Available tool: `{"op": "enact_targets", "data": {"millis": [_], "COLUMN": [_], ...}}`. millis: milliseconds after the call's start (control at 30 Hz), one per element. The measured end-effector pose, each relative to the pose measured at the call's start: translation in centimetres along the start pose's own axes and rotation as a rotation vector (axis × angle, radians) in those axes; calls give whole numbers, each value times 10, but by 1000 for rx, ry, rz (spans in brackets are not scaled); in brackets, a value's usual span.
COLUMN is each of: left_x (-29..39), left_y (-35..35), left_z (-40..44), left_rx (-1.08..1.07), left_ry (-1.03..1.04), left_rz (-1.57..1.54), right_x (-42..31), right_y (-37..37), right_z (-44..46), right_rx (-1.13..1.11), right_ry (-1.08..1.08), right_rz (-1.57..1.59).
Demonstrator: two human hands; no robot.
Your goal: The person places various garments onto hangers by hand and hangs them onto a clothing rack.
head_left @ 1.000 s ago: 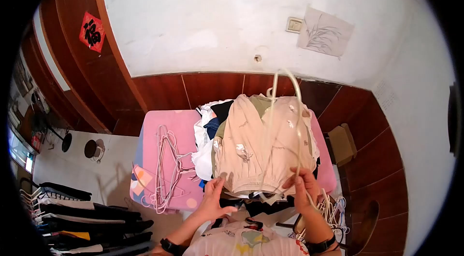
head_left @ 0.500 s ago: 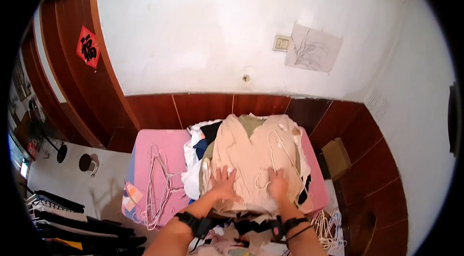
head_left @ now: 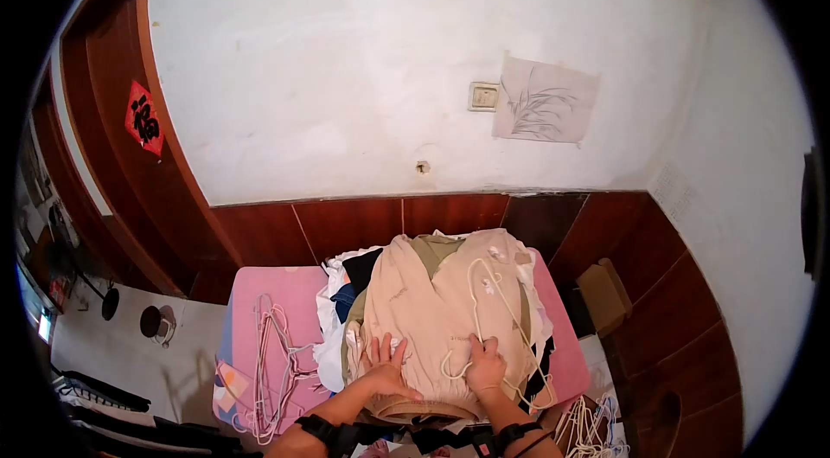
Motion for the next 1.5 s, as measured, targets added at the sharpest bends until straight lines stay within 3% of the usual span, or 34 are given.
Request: {"op": "enact_targets", "data": {"millis": [300, 600, 1500], "left_x": [2, 4, 4], "left_y": [-2, -1, -3], "left_z": [0, -3, -4], "left_rx": [6, 5, 17], "left_ry": [12, 12, 15], "left_rz": [-36, -36, -66], "right_x": [-2, -2, -2], "right_y": [-3, -1, 0], "right_z": [-1, -1, -1], "right_rx": [127, -14, 8], "right_ry": [-41, 8, 26], "right_rz": [-30, -32, -21]}}
Point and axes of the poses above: each hand's wrist, its own z-axis towards the middle knuckle, its own y-axis out of the palm, x = y × z, the point moved 8 cm from there along z, towards the middle knuckle, and after that the axes turned 14 degrees about -z, right-handed, at the moved point
